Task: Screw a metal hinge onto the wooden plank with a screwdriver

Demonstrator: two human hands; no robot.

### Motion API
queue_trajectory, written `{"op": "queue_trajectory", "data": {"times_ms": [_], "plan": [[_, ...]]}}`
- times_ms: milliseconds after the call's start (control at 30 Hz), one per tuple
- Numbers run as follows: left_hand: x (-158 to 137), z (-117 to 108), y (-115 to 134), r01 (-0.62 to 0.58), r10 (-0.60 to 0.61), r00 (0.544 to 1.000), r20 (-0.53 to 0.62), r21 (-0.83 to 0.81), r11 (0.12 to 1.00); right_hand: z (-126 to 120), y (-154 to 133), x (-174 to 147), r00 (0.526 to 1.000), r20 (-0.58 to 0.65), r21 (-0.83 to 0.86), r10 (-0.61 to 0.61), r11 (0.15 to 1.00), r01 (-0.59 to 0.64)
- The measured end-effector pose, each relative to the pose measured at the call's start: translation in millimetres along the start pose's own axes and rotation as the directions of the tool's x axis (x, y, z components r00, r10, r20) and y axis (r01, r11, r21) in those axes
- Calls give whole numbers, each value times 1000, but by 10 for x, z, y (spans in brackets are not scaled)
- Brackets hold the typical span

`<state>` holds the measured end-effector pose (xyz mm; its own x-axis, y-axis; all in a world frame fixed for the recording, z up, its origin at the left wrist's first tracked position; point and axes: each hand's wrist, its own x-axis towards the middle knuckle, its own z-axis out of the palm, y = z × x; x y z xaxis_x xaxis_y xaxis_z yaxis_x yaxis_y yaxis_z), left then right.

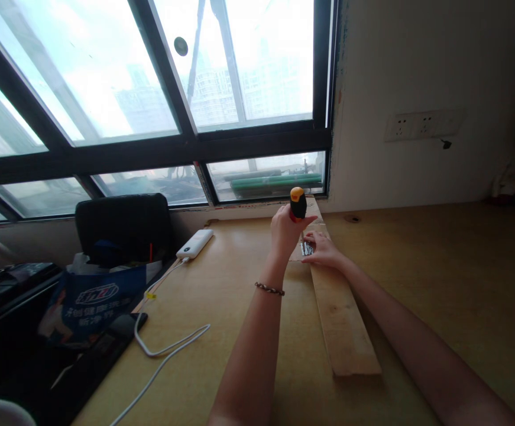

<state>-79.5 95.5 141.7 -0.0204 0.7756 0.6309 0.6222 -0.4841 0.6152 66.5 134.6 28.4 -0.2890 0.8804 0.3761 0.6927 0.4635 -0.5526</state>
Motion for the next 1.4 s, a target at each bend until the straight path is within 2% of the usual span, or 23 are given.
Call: {"op": "queue_trajectory", "data": {"times_ms": [167, 300, 467, 633, 700, 767, 867, 967, 1067, 1200, 1400], "plan": [[-8, -33, 12, -8, 8, 1000, -11, -4, 1000, -7, -13, -1, 1000, -7, 2, 16, 1000, -16], [-2, -23, -26, 24, -25, 1000, -10, -118, 993, -15, -27, -17, 1000, -16, 23, -7, 1000, 7], [36, 1, -101, 36, -14, 998, 67, -329, 944, -9, -25, -24, 999, -32, 44, -13, 999, 14], [38, -18, -62, 57, -14, 992, 129, -335, 940, -5, -17, -15, 999, -35, 41, -9, 999, 11], [27, 7, -37, 93, -25, 988, 155, -448, 889, -6, -15, -11, 999, -32, 33, -10, 999, 11], [14, 56, -22, 142, -30, 980, 196, -584, 799, -5, -12, -6, 1000, -23, 20, -11, 1000, 11], [-7, 137, -4, 199, -40, 968, 247, -664, 721, -1, -1, 6, 1000, -20, 14, -8, 1000, 9], [-20, 188, 24, 217, -55, 964, 260, -651, 727, 6, 13, 20, 1000, -19, 11, -4, 1000, 5], [-13, 212, 41, 211, -86, 969, 231, -592, 778, 13, 23, 30, 1000, -18, -5, -4, 1000, 4], [5, 212, 1, 192, -138, 979, 150, -456, 869, 11, 21, 29, 1000, -23, -1, 2, 1000, -2], [-28, 91, -43, 81, -80, 997, 16, -173, 982, -1, 10, 17, 1000, -5, -1, -2, 1000, 2]]}}
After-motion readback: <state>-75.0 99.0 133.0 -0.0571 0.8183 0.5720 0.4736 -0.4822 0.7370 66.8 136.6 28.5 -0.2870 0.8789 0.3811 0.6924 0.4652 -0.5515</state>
